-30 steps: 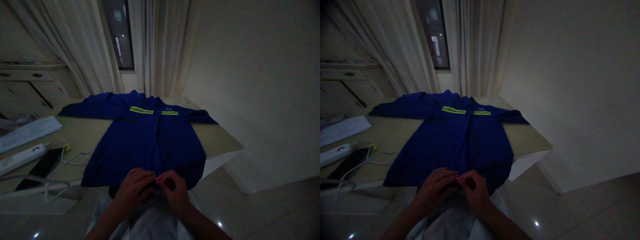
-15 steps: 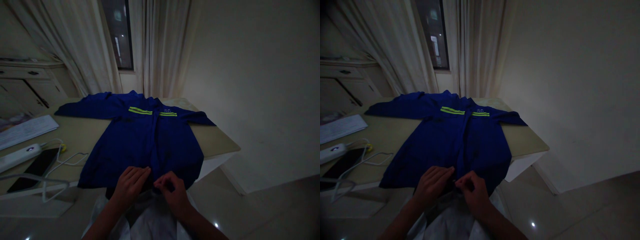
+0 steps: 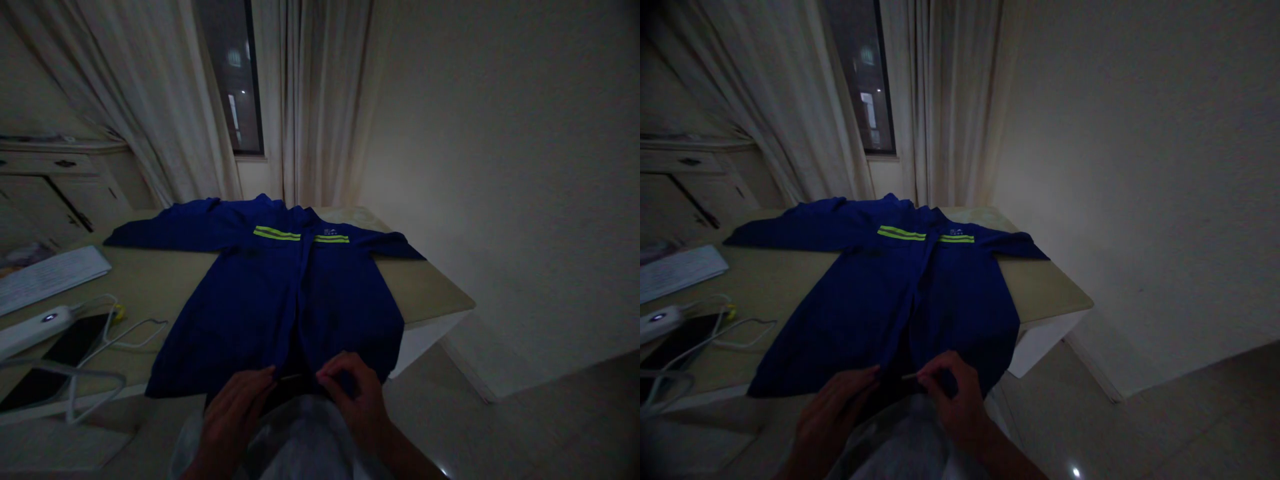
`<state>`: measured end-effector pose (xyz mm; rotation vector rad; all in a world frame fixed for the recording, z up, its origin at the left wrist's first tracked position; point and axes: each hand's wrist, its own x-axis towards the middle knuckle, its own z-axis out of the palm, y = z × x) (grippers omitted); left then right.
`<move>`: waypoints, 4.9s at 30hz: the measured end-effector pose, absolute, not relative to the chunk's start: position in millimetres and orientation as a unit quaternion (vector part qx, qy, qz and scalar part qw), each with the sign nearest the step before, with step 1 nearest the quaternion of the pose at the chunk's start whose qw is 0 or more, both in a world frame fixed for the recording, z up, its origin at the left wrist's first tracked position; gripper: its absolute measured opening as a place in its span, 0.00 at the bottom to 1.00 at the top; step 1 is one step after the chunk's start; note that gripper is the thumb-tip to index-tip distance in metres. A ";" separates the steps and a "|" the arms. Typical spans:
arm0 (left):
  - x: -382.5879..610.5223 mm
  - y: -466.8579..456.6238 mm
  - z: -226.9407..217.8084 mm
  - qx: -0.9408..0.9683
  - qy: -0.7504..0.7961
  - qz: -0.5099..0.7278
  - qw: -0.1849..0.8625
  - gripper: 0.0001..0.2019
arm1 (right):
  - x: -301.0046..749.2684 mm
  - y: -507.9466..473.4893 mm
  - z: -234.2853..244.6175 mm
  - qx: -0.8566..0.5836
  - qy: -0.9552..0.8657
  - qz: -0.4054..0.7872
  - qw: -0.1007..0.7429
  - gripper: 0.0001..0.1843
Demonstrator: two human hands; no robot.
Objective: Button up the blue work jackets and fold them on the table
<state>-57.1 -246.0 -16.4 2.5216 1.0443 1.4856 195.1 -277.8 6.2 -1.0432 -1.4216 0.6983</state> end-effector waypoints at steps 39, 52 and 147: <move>-21.6 -251.4 2.1 0.859 0.239 0.451 -0.043 0.09 | 168.8 -277.5 -3.2 -0.544 -0.576 0.342 0.505 0.09; -24.2 -251.1 -1.0 0.864 0.238 0.443 0.005 0.09 | 165.1 -280.0 -9.8 -0.550 -0.603 0.304 0.491 0.06; -11.1 -272.5 -74.0 0.477 0.578 0.416 0.516 0.34 | 185.0 -238.7 26.6 -0.330 -0.930 0.076 0.147 0.03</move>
